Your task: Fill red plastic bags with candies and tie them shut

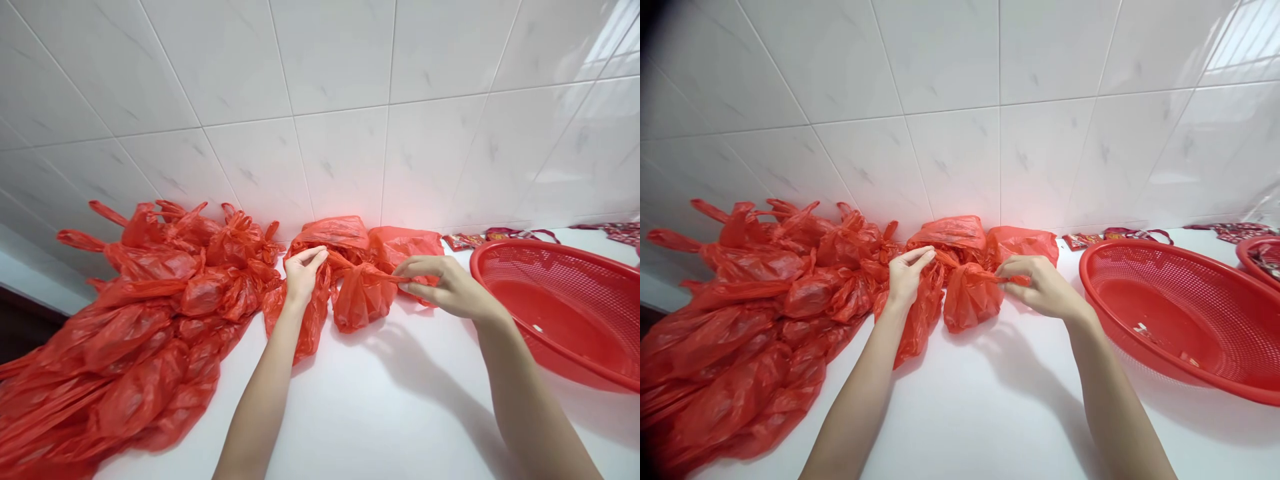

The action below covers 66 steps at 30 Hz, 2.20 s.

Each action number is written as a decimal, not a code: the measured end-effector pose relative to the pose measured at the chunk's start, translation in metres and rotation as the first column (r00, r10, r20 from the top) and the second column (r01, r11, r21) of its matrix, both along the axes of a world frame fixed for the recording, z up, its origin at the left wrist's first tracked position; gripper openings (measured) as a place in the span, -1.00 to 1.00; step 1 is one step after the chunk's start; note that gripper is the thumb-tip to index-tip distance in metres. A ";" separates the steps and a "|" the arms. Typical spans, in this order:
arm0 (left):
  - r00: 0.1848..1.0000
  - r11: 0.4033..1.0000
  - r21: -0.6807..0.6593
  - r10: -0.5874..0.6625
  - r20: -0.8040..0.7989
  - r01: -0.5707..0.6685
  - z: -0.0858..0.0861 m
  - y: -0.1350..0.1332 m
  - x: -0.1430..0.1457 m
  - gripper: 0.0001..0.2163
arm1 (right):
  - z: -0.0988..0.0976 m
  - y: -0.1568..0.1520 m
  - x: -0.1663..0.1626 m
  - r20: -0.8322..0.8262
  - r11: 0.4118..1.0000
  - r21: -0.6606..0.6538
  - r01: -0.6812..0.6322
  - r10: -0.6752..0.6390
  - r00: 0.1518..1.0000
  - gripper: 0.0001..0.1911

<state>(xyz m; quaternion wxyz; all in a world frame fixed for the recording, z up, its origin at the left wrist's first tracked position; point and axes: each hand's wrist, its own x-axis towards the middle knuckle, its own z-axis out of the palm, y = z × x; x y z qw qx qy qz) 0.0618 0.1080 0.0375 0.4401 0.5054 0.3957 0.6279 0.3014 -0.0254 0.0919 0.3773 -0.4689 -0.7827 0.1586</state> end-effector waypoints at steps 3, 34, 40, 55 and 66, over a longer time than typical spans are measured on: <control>0.999 0.999 -0.022 0.038 -0.028 -0.038 -0.007 0.008 -0.003 -0.83 | -0.001 0.001 0.004 0.059 0.999 -0.041 -0.018 0.021 0.998 -0.79; 0.967 0.868 0.496 0.138 -0.216 -0.014 0.090 -0.052 -0.020 -0.87 | 0.014 -0.038 -0.023 -0.304 0.914 0.339 0.222 -0.117 0.946 -0.97; 0.802 0.685 0.617 0.580 -0.141 -0.387 0.194 0.049 -0.096 -0.84 | 0.019 -0.046 -0.010 -0.359 0.888 0.318 0.331 -0.210 0.909 -0.92; 0.323 0.823 0.350 0.513 -0.795 -0.448 0.149 0.047 -0.119 -0.35 | 0.025 -0.048 -0.006 -0.233 0.912 0.323 0.252 -0.181 0.956 -0.85; 0.082 0.902 0.308 0.346 -0.935 -0.302 0.055 0.008 -0.096 -0.17 | 0.017 -0.042 -0.005 -0.077 0.957 0.242 0.162 -0.148 0.986 -0.86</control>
